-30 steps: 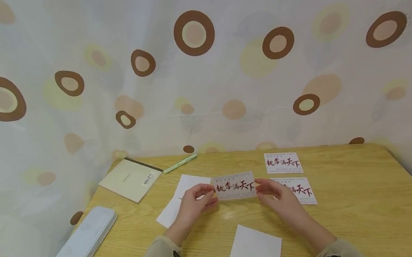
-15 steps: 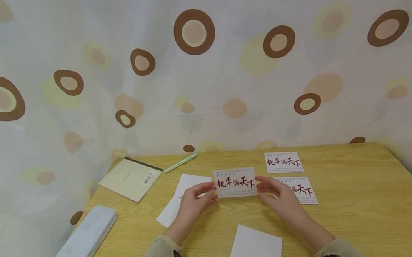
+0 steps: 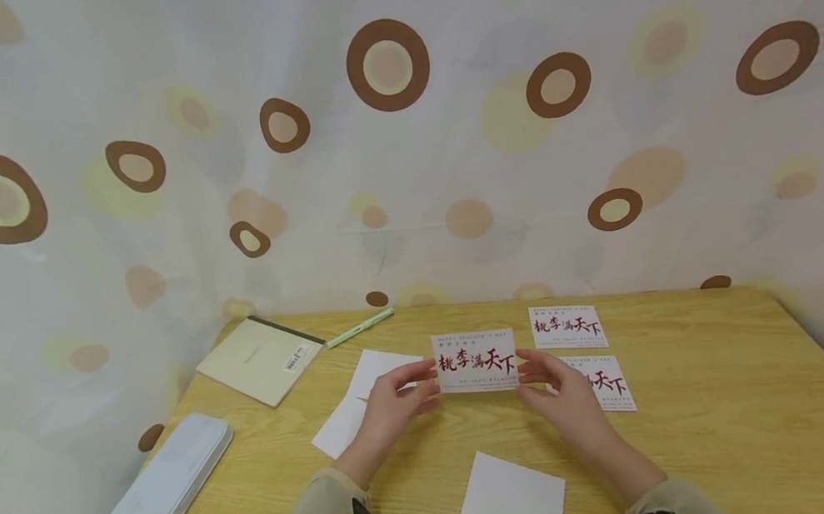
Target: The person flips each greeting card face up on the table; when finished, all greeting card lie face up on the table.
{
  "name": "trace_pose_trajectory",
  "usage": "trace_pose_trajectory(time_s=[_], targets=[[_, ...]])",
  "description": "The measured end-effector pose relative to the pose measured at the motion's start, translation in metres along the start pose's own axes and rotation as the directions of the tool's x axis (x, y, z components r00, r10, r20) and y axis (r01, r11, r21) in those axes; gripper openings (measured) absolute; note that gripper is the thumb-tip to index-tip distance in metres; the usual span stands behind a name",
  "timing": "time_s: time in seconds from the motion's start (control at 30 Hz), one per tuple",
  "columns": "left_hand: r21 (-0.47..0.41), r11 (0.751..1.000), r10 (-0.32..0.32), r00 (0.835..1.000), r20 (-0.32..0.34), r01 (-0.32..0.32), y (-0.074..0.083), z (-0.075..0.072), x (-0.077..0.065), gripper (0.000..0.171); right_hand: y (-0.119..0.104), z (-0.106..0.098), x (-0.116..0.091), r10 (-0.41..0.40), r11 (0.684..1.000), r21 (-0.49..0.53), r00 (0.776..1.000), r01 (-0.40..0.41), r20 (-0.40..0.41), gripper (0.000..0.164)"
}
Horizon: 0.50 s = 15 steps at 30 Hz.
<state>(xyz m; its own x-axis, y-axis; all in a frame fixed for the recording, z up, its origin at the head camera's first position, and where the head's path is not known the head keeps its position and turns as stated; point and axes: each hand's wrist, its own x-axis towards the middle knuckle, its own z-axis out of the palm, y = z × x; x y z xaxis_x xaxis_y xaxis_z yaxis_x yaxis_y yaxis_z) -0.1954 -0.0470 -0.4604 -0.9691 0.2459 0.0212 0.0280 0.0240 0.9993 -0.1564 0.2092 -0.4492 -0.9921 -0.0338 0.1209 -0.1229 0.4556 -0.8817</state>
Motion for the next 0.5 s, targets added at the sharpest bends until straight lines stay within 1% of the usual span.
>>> trace_pose_trajectory(time_s=[0.23, 0.37, 0.5], targets=[[0.002, 1.0, -0.01, 1.0, -0.023, 0.01, -0.001, 0.002, 0.009, 0.032, 0.002, 0.001, 0.004, 0.0, 1.0, -0.008, 1.0, 0.0, -0.026, 0.051], [0.007, 1.0, -0.002, 1.0, -0.024, 0.002, -0.002, 0.004, 0.013, 0.031, 0.001, 0.0, 0.007, 0.003, 1.0, -0.025, 0.999, -0.005, -0.042, 0.052], [0.027, 1.0, 0.012, 0.999, -0.034, -0.012, -0.002, 0.005, 0.017, 0.031, 0.002, -0.002, 0.01, 0.009, 0.999, -0.044, 0.999, -0.011, -0.041, 0.053]])
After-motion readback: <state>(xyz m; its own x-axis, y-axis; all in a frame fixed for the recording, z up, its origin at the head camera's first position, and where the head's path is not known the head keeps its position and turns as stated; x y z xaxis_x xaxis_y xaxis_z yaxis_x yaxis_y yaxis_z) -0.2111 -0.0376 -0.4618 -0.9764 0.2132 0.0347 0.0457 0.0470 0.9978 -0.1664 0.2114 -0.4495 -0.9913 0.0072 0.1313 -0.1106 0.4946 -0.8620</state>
